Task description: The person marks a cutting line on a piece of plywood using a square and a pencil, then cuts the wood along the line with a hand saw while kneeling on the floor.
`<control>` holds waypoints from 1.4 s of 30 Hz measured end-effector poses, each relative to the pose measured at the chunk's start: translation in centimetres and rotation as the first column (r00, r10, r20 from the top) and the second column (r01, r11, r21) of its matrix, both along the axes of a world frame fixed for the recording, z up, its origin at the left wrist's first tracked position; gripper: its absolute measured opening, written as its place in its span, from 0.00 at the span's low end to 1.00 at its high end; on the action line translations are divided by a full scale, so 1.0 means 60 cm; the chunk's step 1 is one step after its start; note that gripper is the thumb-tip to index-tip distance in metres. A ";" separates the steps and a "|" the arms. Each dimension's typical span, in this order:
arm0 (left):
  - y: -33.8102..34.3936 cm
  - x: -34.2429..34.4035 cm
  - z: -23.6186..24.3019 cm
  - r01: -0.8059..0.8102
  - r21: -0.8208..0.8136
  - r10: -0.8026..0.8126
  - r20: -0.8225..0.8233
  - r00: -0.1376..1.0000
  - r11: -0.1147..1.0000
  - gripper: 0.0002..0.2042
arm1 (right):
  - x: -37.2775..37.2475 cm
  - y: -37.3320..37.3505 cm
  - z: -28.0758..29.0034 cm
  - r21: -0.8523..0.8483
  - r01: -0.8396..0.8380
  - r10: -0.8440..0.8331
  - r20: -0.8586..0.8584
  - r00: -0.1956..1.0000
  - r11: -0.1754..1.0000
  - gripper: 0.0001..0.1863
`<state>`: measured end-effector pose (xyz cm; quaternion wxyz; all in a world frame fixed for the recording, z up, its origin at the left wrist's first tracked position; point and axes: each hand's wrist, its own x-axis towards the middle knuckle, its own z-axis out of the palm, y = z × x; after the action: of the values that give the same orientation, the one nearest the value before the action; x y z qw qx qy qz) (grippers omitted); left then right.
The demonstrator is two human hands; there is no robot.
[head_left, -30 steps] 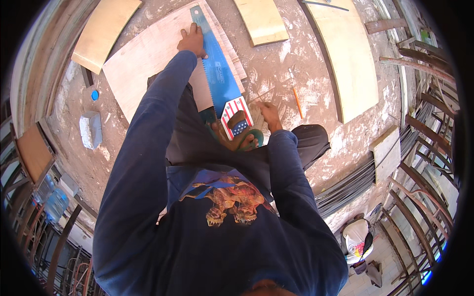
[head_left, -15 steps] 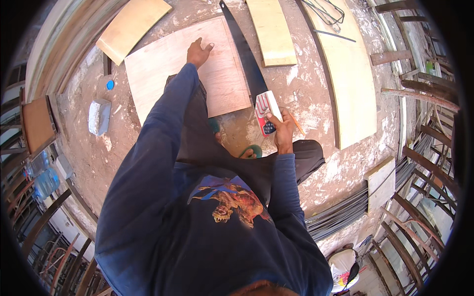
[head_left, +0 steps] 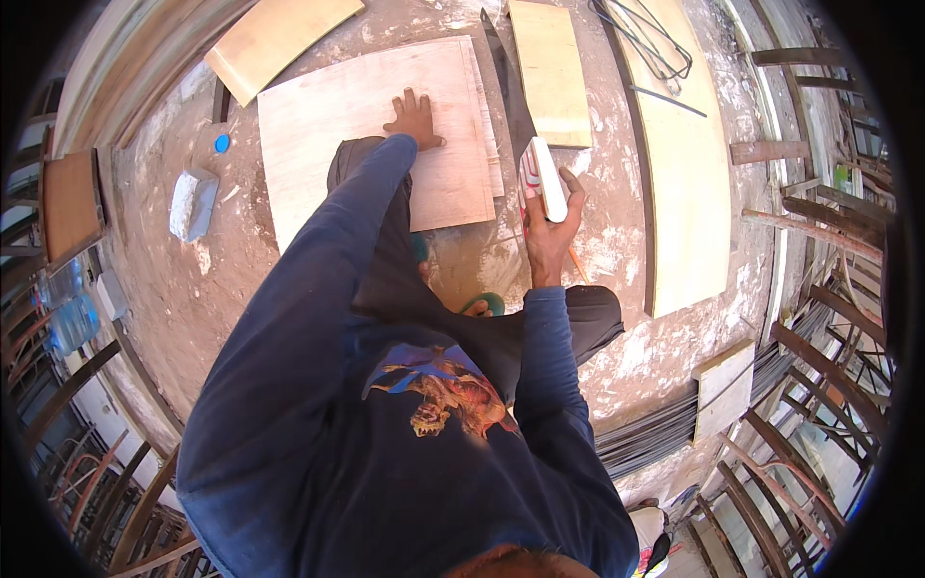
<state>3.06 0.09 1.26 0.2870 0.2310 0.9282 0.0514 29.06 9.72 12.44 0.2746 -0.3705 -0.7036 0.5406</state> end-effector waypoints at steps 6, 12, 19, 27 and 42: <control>-0.016 -0.001 -0.005 0.084 -0.058 -0.087 -0.053 0.995 0.995 0.58 | -0.051 -0.045 -0.020 0.143 -0.132 0.132 0.006 0.991 0.981 0.28; -0.018 0.000 -0.011 0.104 -0.053 -0.110 -0.106 0.988 0.993 0.59 | -0.066 -0.046 -0.030 0.089 -0.149 0.148 0.018 0.989 0.985 0.26; -0.017 0.002 -0.009 0.117 -0.051 -0.124 -0.184 0.975 0.992 0.57 | -0.048 -0.049 -0.018 0.077 -0.154 0.154 0.007 0.988 0.985 0.26; 0.019 -0.023 -0.015 0.054 0.059 -0.040 -0.208 0.977 0.997 0.37 | -0.035 -0.060 -0.010 0.076 -0.165 0.162 0.048 0.986 0.983 0.27; 0.073 -0.122 -0.134 0.113 0.246 0.056 -0.590 0.805 0.963 0.31 | -0.035 -0.087 0.027 -0.099 -0.192 0.208 0.186 0.960 0.976 0.28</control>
<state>-4.28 4.49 -6.76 -0.0498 0.2861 0.9519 0.0980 26.95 4.50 14.05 0.1331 -0.3596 -0.7388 0.5542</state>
